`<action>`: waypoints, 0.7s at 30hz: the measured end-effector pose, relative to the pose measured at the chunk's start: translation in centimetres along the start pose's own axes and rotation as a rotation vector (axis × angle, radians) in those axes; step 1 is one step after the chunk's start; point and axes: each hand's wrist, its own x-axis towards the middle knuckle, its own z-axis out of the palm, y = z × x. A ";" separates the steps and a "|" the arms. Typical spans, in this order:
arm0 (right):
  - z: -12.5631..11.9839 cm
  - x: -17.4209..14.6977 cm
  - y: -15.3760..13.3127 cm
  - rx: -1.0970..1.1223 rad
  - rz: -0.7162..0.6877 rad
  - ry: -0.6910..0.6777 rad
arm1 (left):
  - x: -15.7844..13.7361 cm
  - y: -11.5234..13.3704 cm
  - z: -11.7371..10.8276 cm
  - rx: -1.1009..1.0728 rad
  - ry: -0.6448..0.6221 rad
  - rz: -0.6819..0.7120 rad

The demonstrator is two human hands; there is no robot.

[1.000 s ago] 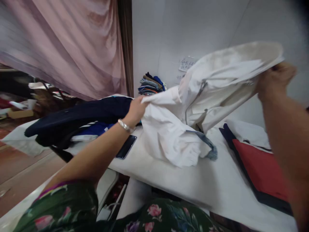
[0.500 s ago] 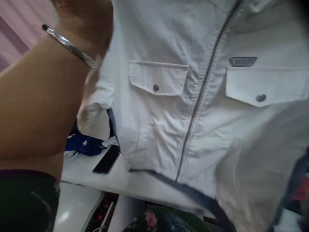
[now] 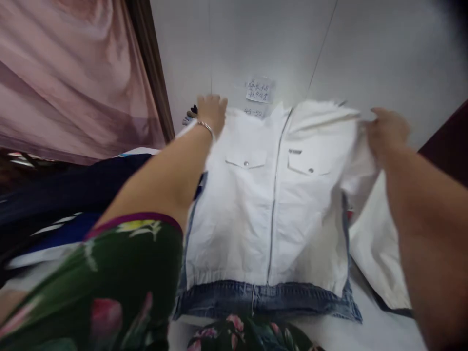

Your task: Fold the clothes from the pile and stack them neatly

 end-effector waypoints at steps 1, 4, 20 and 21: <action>2.1 -1.2 -2.4 0.102 -0.009 -0.089 | -0.8 1.0 3.0 -0.008 -0.039 0.008; 7.2 -10.1 -9.1 0.331 -0.230 -0.357 | -8.0 3.6 9.7 -0.103 -0.241 0.232; 14.4 -36.5 -8.8 0.403 -0.380 -0.799 | -29.7 3.3 17.5 -0.438 -0.703 0.290; 14.5 -36.6 -8.8 0.414 -0.373 -0.800 | -29.5 3.3 17.2 -0.463 -0.736 0.268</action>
